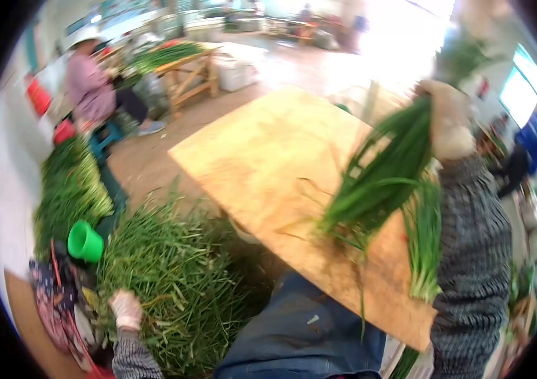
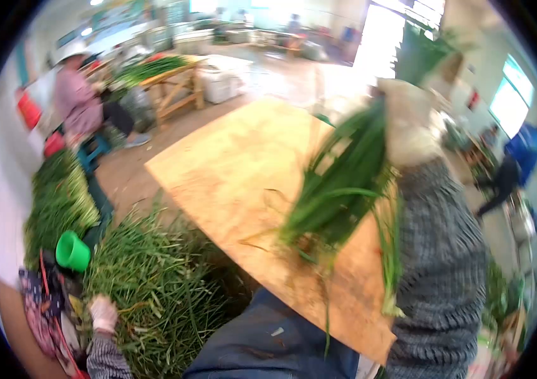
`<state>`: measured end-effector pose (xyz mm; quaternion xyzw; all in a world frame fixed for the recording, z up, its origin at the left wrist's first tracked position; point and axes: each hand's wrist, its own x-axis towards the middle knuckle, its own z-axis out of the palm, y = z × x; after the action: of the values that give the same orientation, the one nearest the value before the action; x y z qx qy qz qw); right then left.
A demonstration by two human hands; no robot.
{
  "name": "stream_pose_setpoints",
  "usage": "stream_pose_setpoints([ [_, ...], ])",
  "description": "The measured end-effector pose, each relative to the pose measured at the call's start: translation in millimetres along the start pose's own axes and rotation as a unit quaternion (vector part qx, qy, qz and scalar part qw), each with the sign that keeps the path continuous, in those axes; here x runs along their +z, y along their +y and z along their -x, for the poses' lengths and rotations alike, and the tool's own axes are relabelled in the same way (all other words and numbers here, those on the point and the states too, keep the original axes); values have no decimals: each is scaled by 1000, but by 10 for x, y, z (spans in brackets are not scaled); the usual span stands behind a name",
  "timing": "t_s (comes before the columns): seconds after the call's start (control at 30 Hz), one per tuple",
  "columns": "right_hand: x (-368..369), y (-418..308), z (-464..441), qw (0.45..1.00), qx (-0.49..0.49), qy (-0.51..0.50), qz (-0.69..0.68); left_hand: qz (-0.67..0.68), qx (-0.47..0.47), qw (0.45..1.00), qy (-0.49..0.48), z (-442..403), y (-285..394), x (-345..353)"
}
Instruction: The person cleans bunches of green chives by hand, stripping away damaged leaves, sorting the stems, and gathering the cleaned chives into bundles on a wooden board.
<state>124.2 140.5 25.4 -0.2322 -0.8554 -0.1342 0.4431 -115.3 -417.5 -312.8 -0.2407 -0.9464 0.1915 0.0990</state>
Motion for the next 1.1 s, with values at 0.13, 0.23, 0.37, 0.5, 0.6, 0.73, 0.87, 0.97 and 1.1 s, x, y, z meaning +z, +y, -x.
stream_pose_setpoints([
  [0.13, -163, -109, -316, 932, 186, 48, -309, 373, 83, 907, 178, -233, 584, -630],
  [0.23, -97, -432, -356, 805, 376, 19, -458, 509, 109, 844, 130, -335, 972, -881],
  [0.37, -29, -169, -66, 977, -199, -25, 70, 615, 174, 754, 152, -330, 1300, -1109],
  [0.5, 130, -185, -29, 965, -200, 24, 167, 659, 175, 721, 123, -228, 1368, -1119],
  [0.6, 210, -290, 0, 975, -135, 35, 176, 701, 176, 690, 31, -155, 1483, -1133],
  [0.73, 226, -385, 24, 974, -119, 42, 185, 736, 209, 644, 28, -167, 1762, -1247],
  [0.87, 223, -401, 36, 975, -113, 43, 185, 696, 285, 653, 89, -283, 2080, -1724],
  [0.97, 245, -376, 79, 975, -112, 40, 188, 694, 343, 620, 127, -328, 2418, -2026],
  [1.1, 238, -328, 121, 974, -112, 34, 193, 631, 433, 623, 162, -531, 2984, -2276],
])
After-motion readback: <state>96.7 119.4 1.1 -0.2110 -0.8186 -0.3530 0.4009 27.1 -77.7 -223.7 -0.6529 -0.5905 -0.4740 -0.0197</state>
